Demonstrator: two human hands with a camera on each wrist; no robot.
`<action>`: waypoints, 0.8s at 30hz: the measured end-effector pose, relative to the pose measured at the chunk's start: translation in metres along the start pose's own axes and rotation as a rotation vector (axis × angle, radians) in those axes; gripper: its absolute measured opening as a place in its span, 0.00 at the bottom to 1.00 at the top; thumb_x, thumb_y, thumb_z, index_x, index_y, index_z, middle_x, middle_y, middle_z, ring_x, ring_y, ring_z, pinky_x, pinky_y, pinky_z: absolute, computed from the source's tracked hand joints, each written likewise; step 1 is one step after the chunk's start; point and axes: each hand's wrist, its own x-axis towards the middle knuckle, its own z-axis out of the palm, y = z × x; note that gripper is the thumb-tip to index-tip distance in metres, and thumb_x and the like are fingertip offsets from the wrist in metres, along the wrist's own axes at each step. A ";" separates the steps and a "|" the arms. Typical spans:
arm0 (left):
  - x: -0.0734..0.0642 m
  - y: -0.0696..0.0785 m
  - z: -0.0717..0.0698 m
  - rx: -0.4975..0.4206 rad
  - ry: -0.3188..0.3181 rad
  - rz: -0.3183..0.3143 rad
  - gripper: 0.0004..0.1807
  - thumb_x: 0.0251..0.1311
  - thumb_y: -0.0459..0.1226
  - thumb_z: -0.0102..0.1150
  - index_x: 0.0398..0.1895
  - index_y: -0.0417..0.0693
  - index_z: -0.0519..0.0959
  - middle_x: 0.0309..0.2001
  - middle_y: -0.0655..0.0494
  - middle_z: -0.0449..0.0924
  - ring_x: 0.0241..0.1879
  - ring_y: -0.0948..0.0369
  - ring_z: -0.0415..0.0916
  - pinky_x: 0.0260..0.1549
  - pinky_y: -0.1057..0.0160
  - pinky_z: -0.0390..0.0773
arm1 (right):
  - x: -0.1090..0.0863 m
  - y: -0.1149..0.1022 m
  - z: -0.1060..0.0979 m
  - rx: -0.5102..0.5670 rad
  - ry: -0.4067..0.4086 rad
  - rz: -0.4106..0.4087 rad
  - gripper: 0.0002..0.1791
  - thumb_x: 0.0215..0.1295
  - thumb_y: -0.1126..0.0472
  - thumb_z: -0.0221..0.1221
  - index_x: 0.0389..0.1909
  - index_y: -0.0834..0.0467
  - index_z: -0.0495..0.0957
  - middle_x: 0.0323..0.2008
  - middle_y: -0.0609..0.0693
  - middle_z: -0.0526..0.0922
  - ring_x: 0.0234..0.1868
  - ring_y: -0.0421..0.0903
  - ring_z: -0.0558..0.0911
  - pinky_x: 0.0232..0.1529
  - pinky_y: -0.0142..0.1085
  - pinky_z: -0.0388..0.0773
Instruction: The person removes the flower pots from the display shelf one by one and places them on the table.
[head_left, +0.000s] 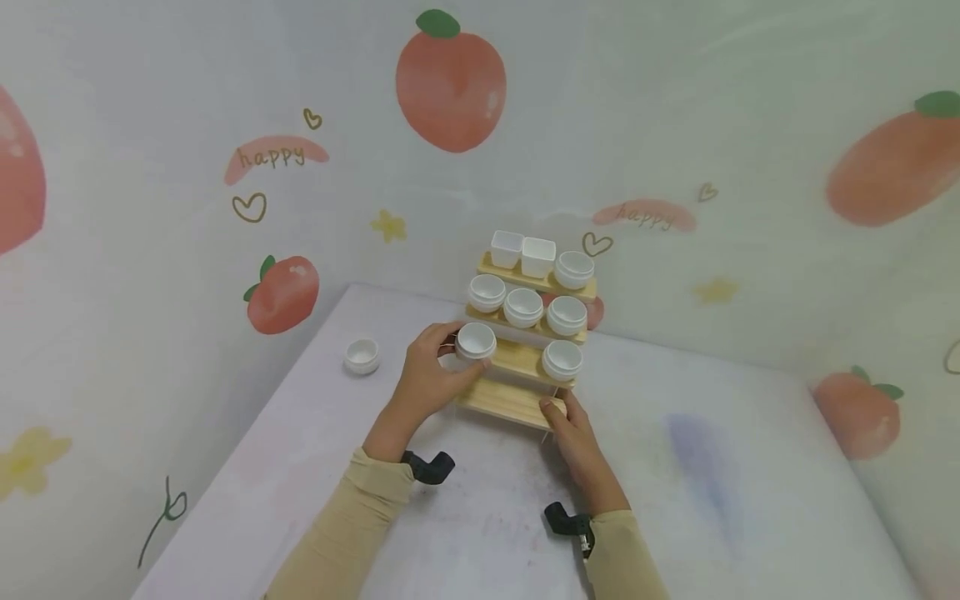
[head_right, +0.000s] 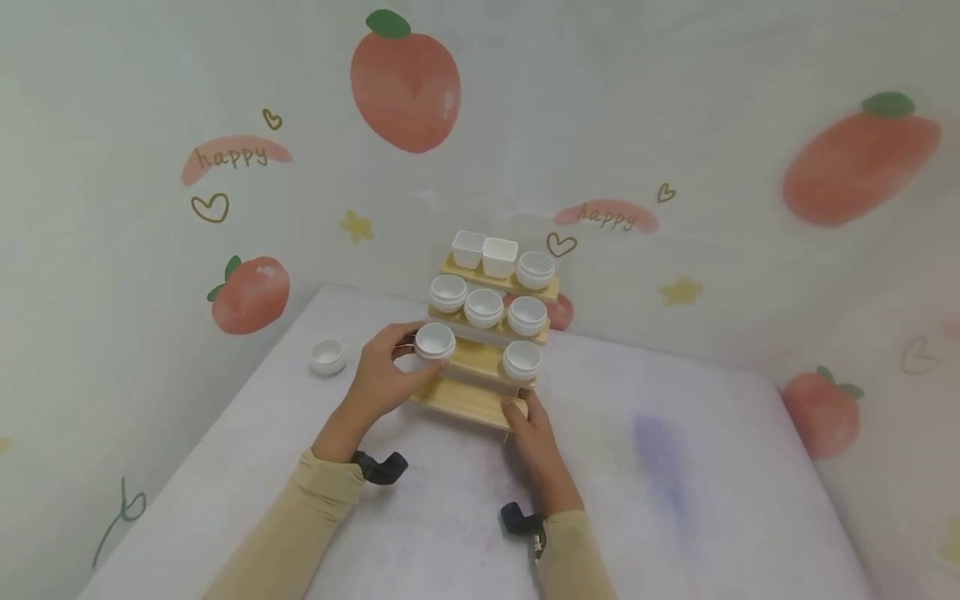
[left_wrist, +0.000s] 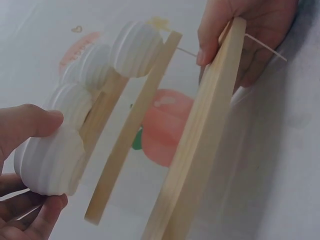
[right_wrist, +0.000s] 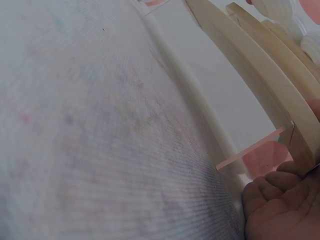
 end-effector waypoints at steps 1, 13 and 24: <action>0.000 0.000 -0.002 -0.001 0.007 0.001 0.33 0.53 0.37 0.83 0.63 0.39 0.81 0.55 0.45 0.83 0.54 0.51 0.84 0.55 0.54 0.89 | 0.001 0.000 0.000 0.003 -0.003 -0.002 0.34 0.81 0.48 0.55 0.80 0.59 0.62 0.81 0.61 0.62 0.83 0.60 0.59 0.83 0.62 0.55; -0.002 -0.009 -0.022 0.040 0.046 -0.024 0.34 0.55 0.39 0.83 0.64 0.38 0.80 0.56 0.44 0.83 0.55 0.50 0.84 0.57 0.53 0.88 | 0.000 0.003 0.000 0.014 -0.013 0.006 0.36 0.81 0.48 0.56 0.81 0.60 0.60 0.83 0.61 0.59 0.85 0.60 0.54 0.84 0.63 0.51; -0.002 -0.015 -0.038 0.055 0.080 -0.061 0.34 0.55 0.39 0.82 0.64 0.38 0.79 0.57 0.43 0.82 0.58 0.49 0.83 0.59 0.53 0.87 | -0.001 0.002 0.001 0.025 -0.015 -0.006 0.36 0.82 0.49 0.55 0.82 0.60 0.59 0.83 0.62 0.58 0.85 0.59 0.54 0.84 0.62 0.51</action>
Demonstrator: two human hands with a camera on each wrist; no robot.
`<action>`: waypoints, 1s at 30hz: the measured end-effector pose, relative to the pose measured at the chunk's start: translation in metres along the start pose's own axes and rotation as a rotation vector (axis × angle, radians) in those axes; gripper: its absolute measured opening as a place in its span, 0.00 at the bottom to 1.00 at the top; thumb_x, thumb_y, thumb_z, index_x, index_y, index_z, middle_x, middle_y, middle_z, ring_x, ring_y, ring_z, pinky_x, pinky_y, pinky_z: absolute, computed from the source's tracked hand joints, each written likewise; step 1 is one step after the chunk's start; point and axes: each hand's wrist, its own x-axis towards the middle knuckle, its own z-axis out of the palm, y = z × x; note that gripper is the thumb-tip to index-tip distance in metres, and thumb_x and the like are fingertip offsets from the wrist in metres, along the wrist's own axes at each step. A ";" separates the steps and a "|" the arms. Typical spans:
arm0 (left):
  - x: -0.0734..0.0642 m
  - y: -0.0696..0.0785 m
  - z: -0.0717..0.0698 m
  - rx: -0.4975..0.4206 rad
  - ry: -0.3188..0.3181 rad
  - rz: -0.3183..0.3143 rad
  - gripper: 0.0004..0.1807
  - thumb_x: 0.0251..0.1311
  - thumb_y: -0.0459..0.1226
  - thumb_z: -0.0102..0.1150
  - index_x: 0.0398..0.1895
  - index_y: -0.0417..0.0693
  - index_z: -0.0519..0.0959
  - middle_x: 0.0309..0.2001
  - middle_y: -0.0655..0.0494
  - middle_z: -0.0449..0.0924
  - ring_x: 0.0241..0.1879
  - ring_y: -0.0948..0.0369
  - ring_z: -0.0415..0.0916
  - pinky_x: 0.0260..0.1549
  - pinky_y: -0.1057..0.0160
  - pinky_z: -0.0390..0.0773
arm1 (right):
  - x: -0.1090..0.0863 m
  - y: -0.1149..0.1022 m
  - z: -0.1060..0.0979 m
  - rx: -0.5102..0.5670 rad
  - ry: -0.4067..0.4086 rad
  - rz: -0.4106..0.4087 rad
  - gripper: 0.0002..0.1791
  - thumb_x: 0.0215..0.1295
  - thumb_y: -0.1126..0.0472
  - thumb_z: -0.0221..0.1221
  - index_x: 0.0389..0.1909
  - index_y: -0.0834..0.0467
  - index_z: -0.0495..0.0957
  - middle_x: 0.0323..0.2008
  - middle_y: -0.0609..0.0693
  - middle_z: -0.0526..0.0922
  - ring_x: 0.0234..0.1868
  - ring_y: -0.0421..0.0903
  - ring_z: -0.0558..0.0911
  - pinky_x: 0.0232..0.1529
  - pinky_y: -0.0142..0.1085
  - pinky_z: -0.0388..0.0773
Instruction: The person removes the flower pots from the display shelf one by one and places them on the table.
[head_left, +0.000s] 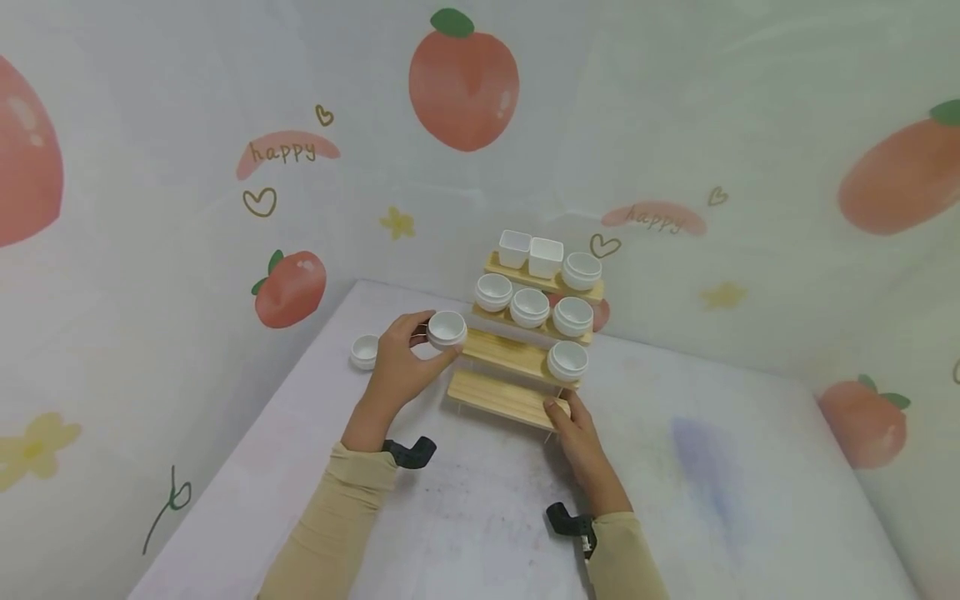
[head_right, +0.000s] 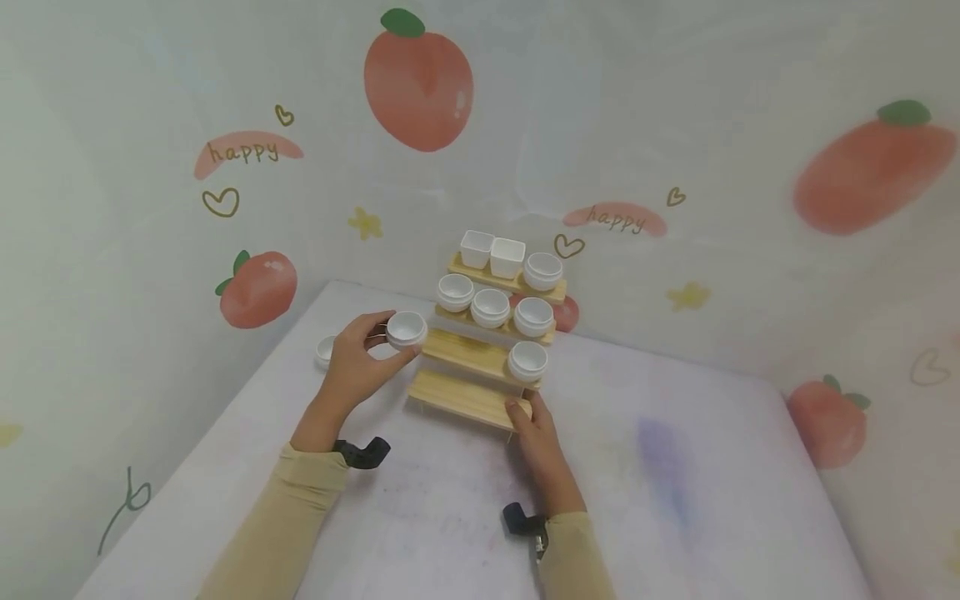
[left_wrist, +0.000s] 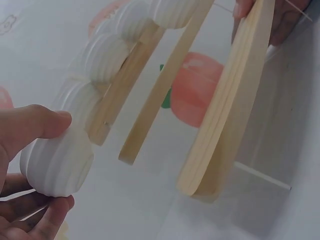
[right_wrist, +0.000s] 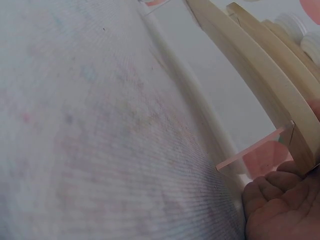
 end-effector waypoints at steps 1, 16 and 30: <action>0.000 0.000 -0.001 0.004 0.002 -0.004 0.34 0.55 0.39 0.82 0.64 0.37 0.79 0.57 0.43 0.82 0.58 0.49 0.83 0.59 0.53 0.87 | 0.000 0.001 0.000 0.002 -0.001 -0.001 0.36 0.82 0.49 0.55 0.81 0.61 0.59 0.83 0.62 0.58 0.84 0.59 0.55 0.84 0.62 0.52; 0.004 -0.009 -0.014 0.027 0.015 -0.056 0.35 0.57 0.38 0.81 0.65 0.36 0.78 0.58 0.42 0.81 0.60 0.48 0.82 0.62 0.54 0.85 | 0.002 0.001 0.000 0.005 -0.001 -0.012 0.36 0.81 0.49 0.56 0.81 0.62 0.60 0.83 0.62 0.59 0.84 0.60 0.55 0.84 0.62 0.52; 0.003 -0.016 -0.014 0.024 0.005 -0.087 0.36 0.57 0.39 0.81 0.66 0.37 0.77 0.60 0.43 0.80 0.60 0.48 0.81 0.63 0.53 0.85 | 0.001 0.001 0.000 0.004 0.003 -0.019 0.36 0.82 0.51 0.55 0.81 0.62 0.59 0.82 0.62 0.60 0.82 0.58 0.58 0.83 0.59 0.56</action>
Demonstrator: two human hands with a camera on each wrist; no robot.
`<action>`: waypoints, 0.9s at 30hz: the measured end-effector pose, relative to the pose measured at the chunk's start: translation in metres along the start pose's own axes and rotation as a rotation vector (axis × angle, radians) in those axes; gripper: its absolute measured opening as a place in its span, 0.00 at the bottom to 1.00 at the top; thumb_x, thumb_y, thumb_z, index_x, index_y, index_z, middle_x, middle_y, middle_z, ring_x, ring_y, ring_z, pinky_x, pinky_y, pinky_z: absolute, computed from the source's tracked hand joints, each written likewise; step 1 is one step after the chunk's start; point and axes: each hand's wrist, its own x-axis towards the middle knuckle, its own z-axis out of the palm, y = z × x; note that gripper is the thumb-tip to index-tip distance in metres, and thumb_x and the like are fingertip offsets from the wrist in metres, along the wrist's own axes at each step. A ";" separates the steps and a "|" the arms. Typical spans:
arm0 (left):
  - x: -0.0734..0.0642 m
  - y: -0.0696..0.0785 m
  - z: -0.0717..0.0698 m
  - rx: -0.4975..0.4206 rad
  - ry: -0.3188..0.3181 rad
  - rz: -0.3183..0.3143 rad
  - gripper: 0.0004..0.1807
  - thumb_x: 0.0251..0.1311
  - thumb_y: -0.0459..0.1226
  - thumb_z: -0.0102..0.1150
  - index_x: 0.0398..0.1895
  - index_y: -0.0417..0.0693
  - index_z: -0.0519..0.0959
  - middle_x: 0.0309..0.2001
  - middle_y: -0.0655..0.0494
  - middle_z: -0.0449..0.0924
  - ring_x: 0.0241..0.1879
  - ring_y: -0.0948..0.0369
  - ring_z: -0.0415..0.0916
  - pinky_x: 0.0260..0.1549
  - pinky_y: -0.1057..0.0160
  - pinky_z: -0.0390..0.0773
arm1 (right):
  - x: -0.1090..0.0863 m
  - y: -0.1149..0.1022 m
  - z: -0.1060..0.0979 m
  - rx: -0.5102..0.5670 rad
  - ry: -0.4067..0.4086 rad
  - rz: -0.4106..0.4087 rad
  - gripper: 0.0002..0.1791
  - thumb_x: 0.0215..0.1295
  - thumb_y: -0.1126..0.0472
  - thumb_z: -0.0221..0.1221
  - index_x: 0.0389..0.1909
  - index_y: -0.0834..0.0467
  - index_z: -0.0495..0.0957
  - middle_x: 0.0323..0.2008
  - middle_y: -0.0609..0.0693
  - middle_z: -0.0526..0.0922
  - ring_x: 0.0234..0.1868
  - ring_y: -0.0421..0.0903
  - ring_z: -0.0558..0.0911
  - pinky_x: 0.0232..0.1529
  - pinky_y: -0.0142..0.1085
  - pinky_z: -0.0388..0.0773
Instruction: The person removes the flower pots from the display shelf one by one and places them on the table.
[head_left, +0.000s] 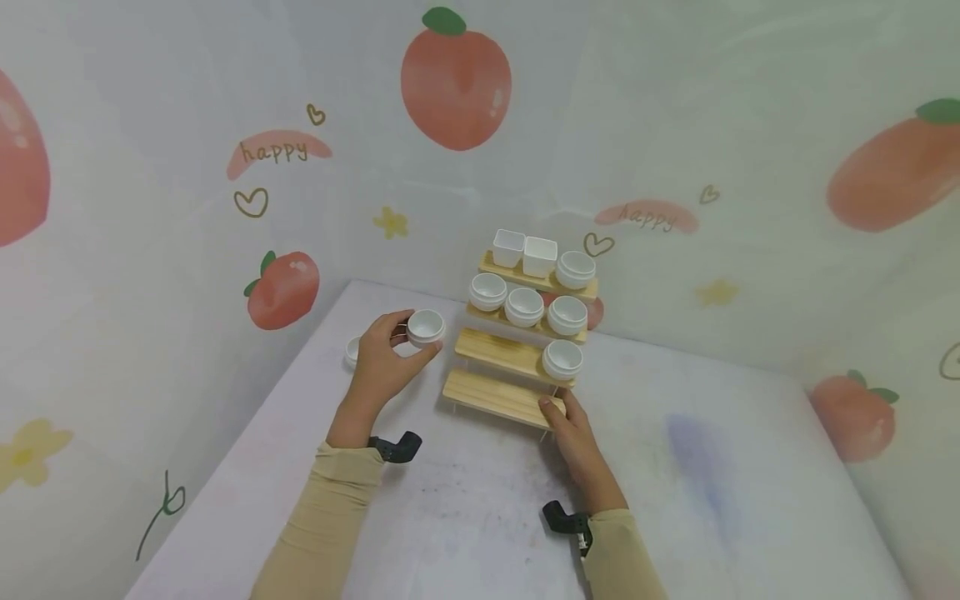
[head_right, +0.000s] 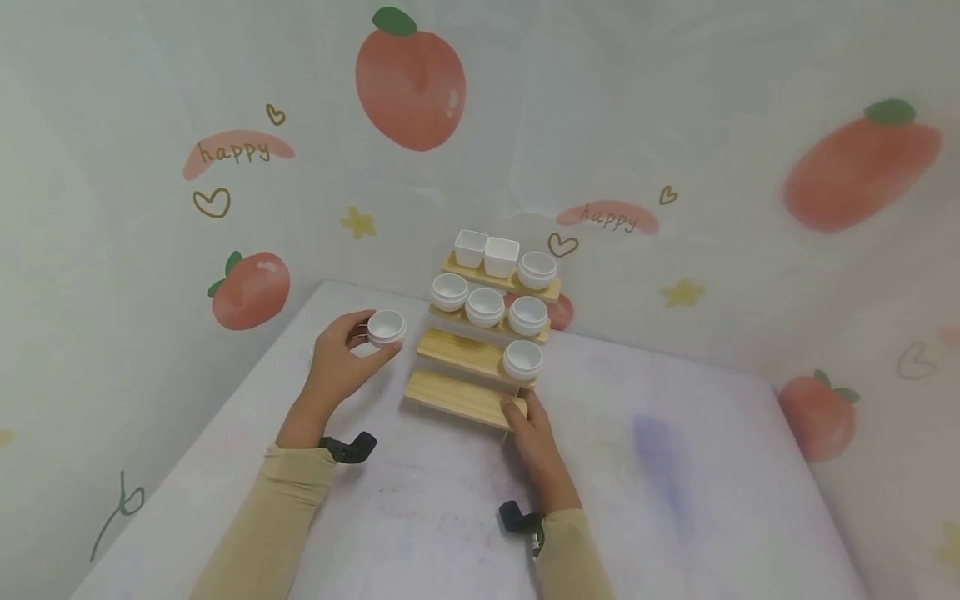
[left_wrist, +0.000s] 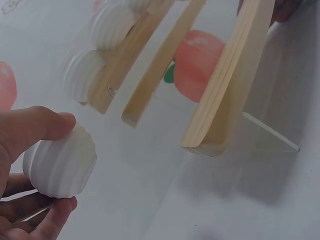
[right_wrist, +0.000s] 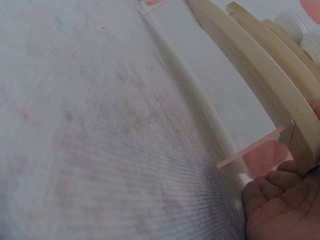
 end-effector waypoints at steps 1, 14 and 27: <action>0.000 0.000 0.000 -0.004 -0.001 -0.003 0.36 0.57 0.39 0.81 0.66 0.37 0.77 0.60 0.42 0.80 0.60 0.48 0.81 0.63 0.53 0.85 | 0.000 0.000 0.000 -0.001 0.001 0.002 0.35 0.82 0.51 0.56 0.81 0.62 0.59 0.82 0.62 0.60 0.82 0.58 0.59 0.82 0.59 0.57; -0.003 0.000 -0.002 -0.016 -0.005 -0.032 0.36 0.57 0.38 0.81 0.66 0.36 0.76 0.60 0.43 0.80 0.61 0.48 0.81 0.64 0.54 0.84 | -0.002 0.002 0.001 0.003 0.006 0.018 0.36 0.81 0.49 0.56 0.81 0.61 0.60 0.83 0.62 0.59 0.84 0.60 0.55 0.84 0.62 0.54; -0.002 0.000 -0.003 -0.022 -0.005 -0.029 0.36 0.57 0.38 0.81 0.66 0.35 0.76 0.60 0.41 0.80 0.60 0.47 0.81 0.64 0.50 0.84 | -0.001 -0.001 0.002 -0.017 0.021 0.018 0.35 0.82 0.48 0.55 0.80 0.62 0.61 0.82 0.63 0.60 0.82 0.61 0.59 0.83 0.62 0.57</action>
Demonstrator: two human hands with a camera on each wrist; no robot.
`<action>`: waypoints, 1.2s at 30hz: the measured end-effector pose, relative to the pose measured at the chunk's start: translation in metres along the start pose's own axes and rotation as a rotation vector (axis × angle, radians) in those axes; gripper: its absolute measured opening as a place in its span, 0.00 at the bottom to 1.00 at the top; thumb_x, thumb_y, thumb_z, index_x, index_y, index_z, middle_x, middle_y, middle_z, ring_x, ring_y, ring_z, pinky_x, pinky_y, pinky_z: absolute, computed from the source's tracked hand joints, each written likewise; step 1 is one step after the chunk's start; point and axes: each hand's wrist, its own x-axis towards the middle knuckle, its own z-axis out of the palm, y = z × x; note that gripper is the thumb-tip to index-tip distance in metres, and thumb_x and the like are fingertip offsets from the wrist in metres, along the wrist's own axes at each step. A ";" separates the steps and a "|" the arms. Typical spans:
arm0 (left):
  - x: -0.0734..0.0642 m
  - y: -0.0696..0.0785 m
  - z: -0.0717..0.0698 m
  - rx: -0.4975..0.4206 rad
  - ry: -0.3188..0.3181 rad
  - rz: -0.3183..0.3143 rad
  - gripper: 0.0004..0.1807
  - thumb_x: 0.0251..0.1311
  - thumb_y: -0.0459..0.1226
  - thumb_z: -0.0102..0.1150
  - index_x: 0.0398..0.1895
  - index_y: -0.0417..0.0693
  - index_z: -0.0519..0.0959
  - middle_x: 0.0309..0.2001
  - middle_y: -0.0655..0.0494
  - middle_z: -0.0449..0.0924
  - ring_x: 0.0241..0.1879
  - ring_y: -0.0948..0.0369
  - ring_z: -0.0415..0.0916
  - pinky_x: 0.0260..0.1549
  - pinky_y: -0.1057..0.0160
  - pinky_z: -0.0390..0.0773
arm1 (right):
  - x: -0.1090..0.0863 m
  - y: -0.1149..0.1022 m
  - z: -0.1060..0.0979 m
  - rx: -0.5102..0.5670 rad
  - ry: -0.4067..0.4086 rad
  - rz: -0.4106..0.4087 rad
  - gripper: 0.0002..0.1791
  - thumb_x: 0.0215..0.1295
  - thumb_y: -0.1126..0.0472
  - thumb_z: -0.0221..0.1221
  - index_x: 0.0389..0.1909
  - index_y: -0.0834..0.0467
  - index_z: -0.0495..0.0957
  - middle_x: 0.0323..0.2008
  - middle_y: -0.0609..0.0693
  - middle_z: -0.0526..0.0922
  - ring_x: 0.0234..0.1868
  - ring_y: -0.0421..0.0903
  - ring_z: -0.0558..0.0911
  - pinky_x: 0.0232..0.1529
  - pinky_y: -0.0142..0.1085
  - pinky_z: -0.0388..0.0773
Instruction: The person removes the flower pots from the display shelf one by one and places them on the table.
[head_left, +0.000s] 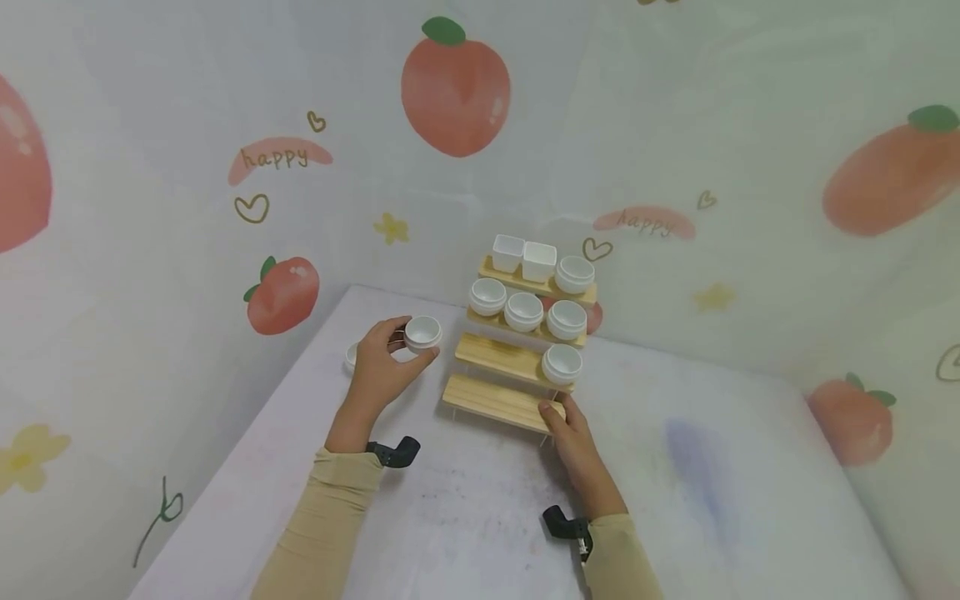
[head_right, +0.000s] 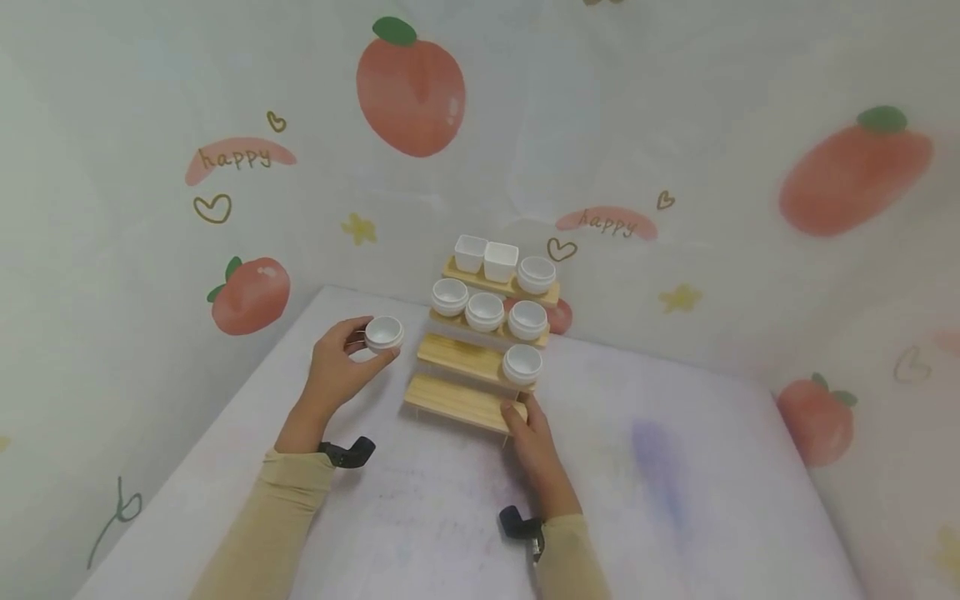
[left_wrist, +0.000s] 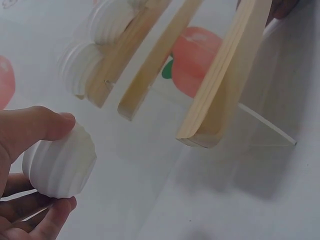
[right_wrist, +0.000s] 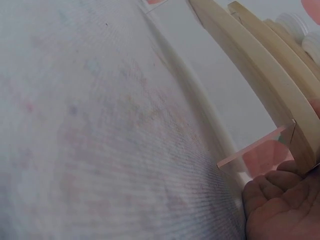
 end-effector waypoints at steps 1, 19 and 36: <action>0.000 0.000 0.000 0.001 0.002 -0.002 0.36 0.57 0.38 0.81 0.66 0.34 0.76 0.60 0.41 0.80 0.60 0.46 0.81 0.64 0.50 0.84 | 0.001 0.000 0.000 0.001 -0.003 -0.001 0.35 0.81 0.48 0.55 0.80 0.62 0.62 0.81 0.63 0.61 0.82 0.61 0.60 0.82 0.61 0.57; 0.001 -0.008 0.000 0.001 -0.036 -0.061 0.37 0.57 0.32 0.78 0.67 0.28 0.73 0.62 0.34 0.77 0.63 0.41 0.79 0.65 0.50 0.83 | 0.001 0.005 -0.003 0.031 -0.051 0.005 0.37 0.82 0.45 0.54 0.82 0.57 0.58 0.83 0.60 0.59 0.84 0.58 0.56 0.84 0.62 0.54; -0.002 -0.024 0.002 0.000 -0.062 -0.138 0.35 0.56 0.34 0.78 0.65 0.32 0.73 0.61 0.35 0.78 0.63 0.40 0.80 0.66 0.45 0.83 | 0.001 0.003 -0.002 0.029 -0.056 0.007 0.38 0.82 0.45 0.54 0.83 0.59 0.56 0.84 0.60 0.56 0.85 0.59 0.54 0.84 0.63 0.52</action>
